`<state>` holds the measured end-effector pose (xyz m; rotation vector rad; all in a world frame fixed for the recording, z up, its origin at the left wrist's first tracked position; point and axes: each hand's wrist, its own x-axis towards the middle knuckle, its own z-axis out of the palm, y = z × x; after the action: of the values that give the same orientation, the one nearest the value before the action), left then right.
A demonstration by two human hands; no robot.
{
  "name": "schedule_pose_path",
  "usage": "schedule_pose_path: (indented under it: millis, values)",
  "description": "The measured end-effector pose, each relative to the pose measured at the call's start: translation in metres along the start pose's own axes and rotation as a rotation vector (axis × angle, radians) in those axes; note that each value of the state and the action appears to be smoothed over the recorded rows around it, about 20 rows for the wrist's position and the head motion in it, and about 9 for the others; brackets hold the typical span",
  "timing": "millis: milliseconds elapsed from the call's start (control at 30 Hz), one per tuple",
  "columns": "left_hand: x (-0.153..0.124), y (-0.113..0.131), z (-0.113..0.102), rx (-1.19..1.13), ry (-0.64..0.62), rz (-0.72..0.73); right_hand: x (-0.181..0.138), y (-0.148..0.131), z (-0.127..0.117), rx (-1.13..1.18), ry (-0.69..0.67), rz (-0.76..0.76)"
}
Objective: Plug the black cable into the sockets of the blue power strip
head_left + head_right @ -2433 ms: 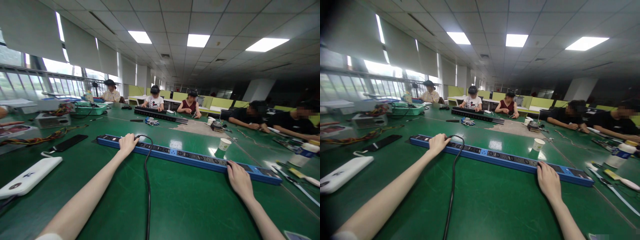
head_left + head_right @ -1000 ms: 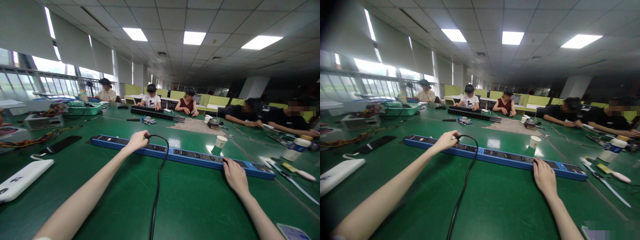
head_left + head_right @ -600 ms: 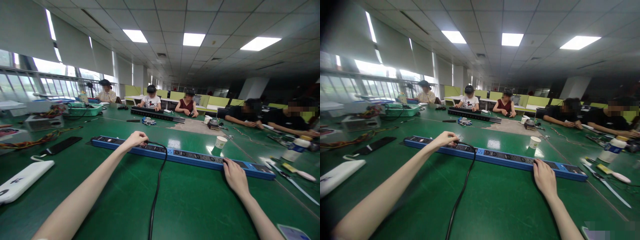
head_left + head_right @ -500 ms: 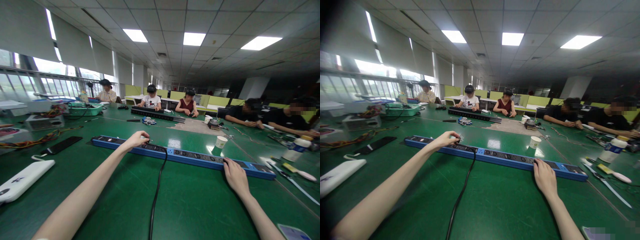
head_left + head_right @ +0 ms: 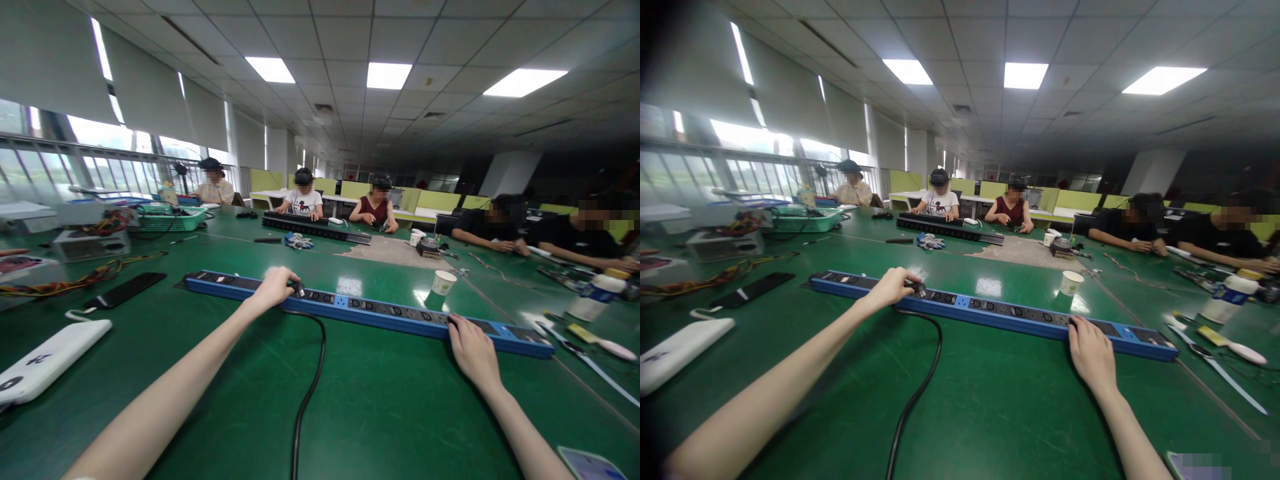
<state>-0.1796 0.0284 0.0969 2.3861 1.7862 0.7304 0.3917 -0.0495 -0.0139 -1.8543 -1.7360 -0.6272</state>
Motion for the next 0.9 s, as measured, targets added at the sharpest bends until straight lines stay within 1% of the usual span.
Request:
schedule_pose_path:
  millis: [100,233,333,600,733,900]
  values:
    - [-0.006,0.008,0.007,0.105,0.035,-0.016,-0.001,0.0,0.001,0.005,0.009,-0.007]
    - [-0.014,0.026,0.012,0.214,0.018,0.005,0.0,0.0,0.001,-0.001,0.015,-0.013]
    - [-0.017,0.037,0.016,0.259,0.03,0.012,0.0,-0.001,0.001,-0.003,0.008,-0.01]
    - [-0.022,0.034,0.021,0.312,0.06,0.005,0.0,-0.002,-0.001,-0.016,0.018,-0.012]
    - [-0.024,0.042,0.024,0.339,0.07,0.015,0.0,-0.003,-0.003,-0.012,0.018,-0.004]
    - [-0.017,0.049,0.025,0.345,0.062,-0.018,0.0,-0.005,-0.004,0.002,0.013,0.004]
